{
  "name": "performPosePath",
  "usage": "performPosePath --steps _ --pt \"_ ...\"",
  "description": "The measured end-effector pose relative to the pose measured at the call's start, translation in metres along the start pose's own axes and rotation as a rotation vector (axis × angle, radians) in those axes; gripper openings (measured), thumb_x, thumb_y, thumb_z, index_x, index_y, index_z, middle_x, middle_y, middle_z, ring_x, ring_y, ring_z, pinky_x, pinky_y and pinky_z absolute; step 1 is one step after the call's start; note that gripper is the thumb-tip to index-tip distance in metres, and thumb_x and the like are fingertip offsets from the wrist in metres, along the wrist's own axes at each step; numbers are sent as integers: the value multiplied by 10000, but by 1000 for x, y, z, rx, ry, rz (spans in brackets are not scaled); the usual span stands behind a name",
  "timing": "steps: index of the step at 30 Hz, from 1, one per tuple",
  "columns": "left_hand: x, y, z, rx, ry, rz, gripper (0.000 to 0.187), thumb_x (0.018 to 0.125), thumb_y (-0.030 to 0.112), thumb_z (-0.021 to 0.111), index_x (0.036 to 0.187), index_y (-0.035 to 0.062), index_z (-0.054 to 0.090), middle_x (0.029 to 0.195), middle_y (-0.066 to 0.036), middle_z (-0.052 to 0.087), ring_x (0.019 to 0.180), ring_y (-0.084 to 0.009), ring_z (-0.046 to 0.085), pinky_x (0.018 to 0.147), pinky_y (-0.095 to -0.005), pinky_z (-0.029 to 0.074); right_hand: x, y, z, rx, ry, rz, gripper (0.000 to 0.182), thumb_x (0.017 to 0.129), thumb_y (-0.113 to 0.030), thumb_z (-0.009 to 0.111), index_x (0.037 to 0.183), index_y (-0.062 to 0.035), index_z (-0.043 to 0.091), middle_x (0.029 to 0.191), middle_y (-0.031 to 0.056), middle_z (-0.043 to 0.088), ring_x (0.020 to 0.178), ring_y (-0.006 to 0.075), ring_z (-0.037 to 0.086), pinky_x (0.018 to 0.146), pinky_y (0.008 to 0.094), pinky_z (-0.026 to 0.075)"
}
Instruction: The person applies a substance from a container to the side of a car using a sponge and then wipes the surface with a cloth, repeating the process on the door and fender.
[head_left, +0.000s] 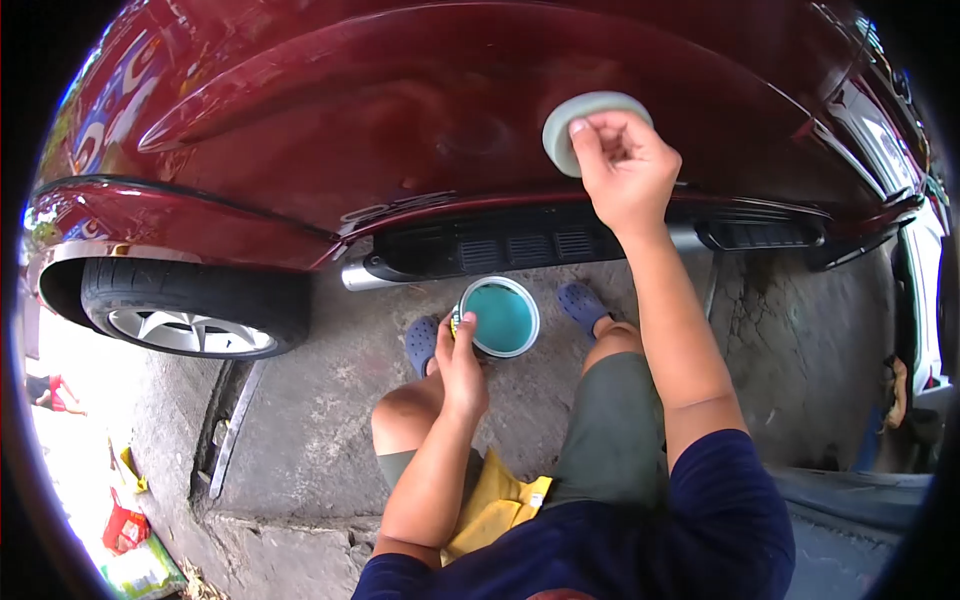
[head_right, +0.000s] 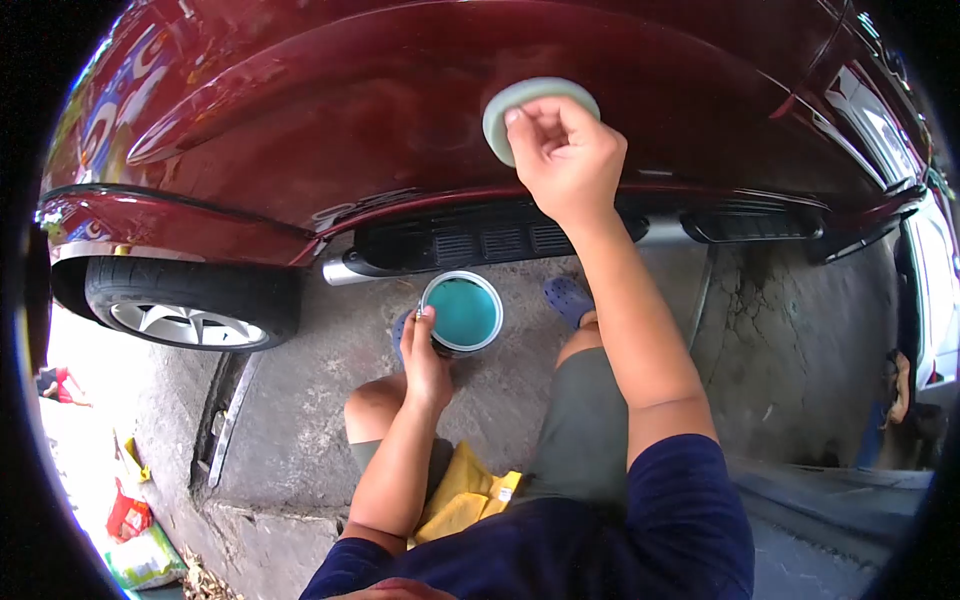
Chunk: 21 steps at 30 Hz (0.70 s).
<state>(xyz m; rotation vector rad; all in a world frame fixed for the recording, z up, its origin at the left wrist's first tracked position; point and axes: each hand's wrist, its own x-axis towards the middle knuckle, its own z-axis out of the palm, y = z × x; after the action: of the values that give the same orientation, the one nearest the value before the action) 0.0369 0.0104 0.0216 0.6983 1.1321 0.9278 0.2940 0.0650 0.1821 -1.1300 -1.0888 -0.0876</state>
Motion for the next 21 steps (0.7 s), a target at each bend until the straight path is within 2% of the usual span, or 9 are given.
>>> performPosePath --steps 2,3,6,10,11,14,16,18,21 --pt "5 -5 -2 7 -1 54 575 1026 443 648 1451 70 542 1195 -42 642 995 -125 593 729 -278 460 -1 5 -1 -112 20 -108 153 905 -147 836 898 -35 732 756 32 736 637 71 637 614 263 520" --pt "2 -1 -1 3 7 35 570 1027 438 650 1449 69 544 1198 -39 642 1003 -124 595 737 -278 463 -8 16 -2 -189 41 -293 152 908 -139 821 857 -40 717 741 60 727 626 125 661 608 284 527" --pt "-2 5 2 -4 43 2 558 1028 425 657 1443 68 549 1203 -33 642 1017 -124 596 762 -278 471 -64 86 -8 -382 -61 -316 176 842 -132 809 772 -95 651 717 71 702 641 297 696 617 400 556" --pt "0 -6 -5 12 60 -23 559 1025 423 667 1435 59 556 1193 -28 643 1031 -128 586 812 -279 472 -81 118 -22 -393 -217 17 156 816 -179 828 769 -77 719 733 111 749 678 312 754 634 391 587" --pt "3 -6 -2 1 59 -25 562 1024 425 669 1432 54 558 1189 -28 643 1039 -130 584 828 -278 470 -71 117 -29 -399 -199 -73 146 799 -190 833 771 -75 748 736 138 749 689 321 765 632 389 600" --pt "0 -7 6 -1 20 7 581 1022 423 672 1435 32 552 1177 -28 644 1044 -127 578 851 -267 456 -5 45 -43 -262 31 -227 83 844 -100 808 800 -67 746 667 62 715 589 130 694 591 297 557" --pt "-1 -10 5 38 -5 53 639 1024 409 674 1462 -27 511 1219 -73 641 1097 -160 578 934 -292 457 37 0 -52 -152 120 -68 102 865 -77 800 812 -42 720 668 40 701 570 90 644 575 273 533" --pt "-5 -3 9 39 -9 34 642 1024 398 682 1462 -38 508 1241 -91 641 1146 -183 579 1004 -314 448 43 3 -57 -266 74 -212 155 884 -83 792 784 -37 682 674 47 691 567 93 633 566 261 513" --pt "-9 7 14 93 44 7 621 1027 377 684 1458 -35 512 1268 -105 639 1184 -199 577 1053 -329 432 -1 61 -67 -479 37 -366 191 788 -112 796 719 -90 620 626 46 612 566 242 603 561 371 495"
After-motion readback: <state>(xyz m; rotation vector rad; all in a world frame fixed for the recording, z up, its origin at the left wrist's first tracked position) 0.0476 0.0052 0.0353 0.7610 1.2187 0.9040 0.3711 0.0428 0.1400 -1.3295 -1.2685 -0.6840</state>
